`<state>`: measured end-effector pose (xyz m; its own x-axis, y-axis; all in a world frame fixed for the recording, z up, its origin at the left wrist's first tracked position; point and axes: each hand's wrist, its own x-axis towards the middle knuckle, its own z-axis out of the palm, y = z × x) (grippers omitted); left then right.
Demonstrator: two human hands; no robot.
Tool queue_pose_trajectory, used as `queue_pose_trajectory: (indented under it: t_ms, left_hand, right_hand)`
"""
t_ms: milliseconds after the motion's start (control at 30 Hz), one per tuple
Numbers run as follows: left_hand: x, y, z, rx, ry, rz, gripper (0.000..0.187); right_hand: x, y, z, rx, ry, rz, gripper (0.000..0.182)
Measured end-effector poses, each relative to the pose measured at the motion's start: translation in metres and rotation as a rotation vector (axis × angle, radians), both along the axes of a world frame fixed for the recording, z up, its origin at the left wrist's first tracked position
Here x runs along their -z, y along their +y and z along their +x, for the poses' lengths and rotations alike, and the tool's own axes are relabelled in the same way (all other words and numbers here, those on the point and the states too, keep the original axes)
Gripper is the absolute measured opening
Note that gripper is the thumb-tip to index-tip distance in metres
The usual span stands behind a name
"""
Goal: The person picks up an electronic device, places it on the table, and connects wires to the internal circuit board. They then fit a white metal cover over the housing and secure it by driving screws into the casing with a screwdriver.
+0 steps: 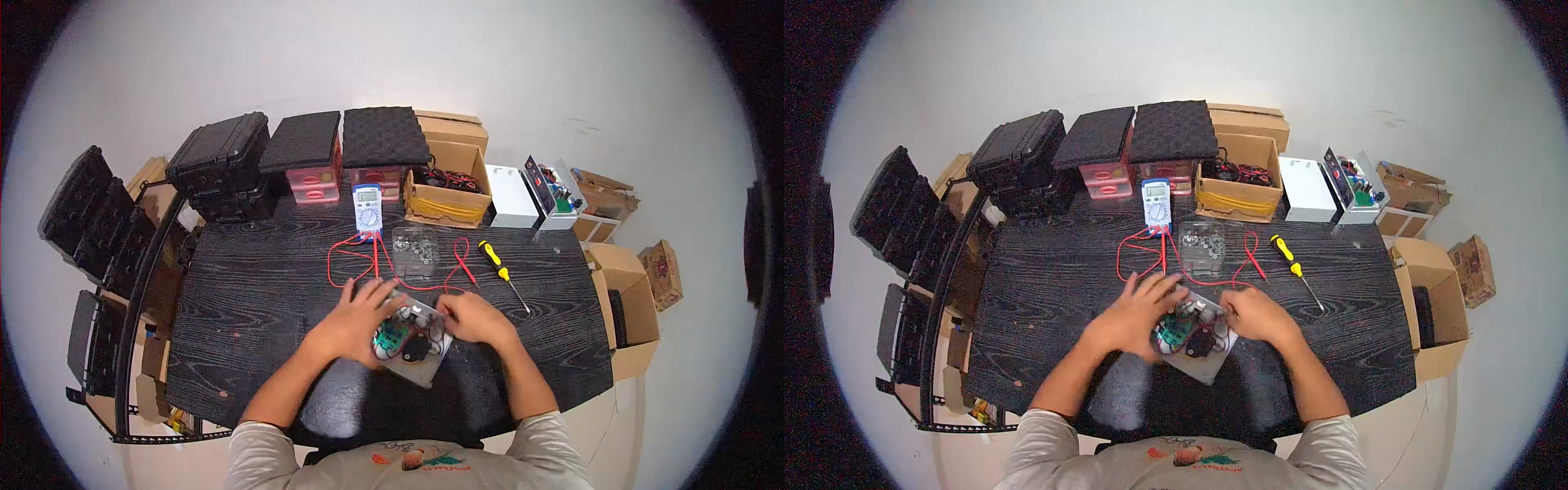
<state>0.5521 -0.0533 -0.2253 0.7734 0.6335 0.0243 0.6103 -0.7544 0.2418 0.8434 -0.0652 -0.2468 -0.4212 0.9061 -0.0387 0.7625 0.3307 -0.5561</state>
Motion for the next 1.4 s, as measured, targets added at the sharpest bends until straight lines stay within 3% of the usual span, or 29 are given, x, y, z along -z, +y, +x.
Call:
queue_pose_trajectory:
  t_ms: [100,133,200,267,367,400,500,600,900,1000,1167,1400]
  left_hand:
    - [-0.005,0.012,-0.019,-0.094,0.038,0.056,0.128]
    - [-0.003,0.015,-0.025,-0.123,0.02,0.132,0.112]
    - [0.013,0.021,-0.034,-0.275,0.121,0.012,0.102]
    - [-0.011,0.007,-0.028,-0.462,0.193,-0.163,0.086]
    - [-0.018,-0.004,-0.019,-0.425,0.425,-0.379,0.068]
    - [-0.026,-0.009,-0.014,-0.394,0.449,-0.363,0.051]
    - [0.019,0.0,-0.023,-0.349,0.354,-0.277,0.04]
    - [0.034,0.008,-0.023,-0.304,0.139,-0.175,0.03]
    - [0.041,0.033,0.014,-0.172,-0.078,-0.15,0.032]
    - [0.059,0.048,0.021,-0.03,-0.231,-0.032,0.034]
    - [0.065,0.068,0.03,-0.049,-0.209,-0.009,0.033]
    - [0.07,0.061,0.032,-0.178,-0.29,0.157,0.026]
  right_hand:
    - [0.004,-0.027,0.001,0.02,-0.135,0.003,0.017]
    - [0.003,-0.039,-0.001,0.009,-0.149,0.001,0.017]
    - [0.0,-0.06,-0.006,-0.027,-0.164,-0.026,0.019]
    - [-0.005,-0.075,-0.013,-0.078,-0.163,-0.08,0.02]
    - [-0.018,-0.088,-0.026,-0.124,-0.041,-0.214,0.023]
    - [-0.018,-0.087,-0.028,-0.179,-0.09,-0.228,0.025]
    - [-0.024,-0.079,-0.024,-0.282,-0.025,-0.311,0.027]
    - [-0.019,-0.059,-0.011,-0.329,0.059,-0.192,0.028]
    - [-0.018,0.02,0.012,0.017,0.205,0.118,0.015]
    - [-0.01,0.054,0.012,0.082,0.125,0.238,0.016]
    - [0.02,0.107,0.008,0.096,-0.006,0.422,0.019]
    - [0.022,0.145,-0.019,0.119,-0.362,0.176,0.017]
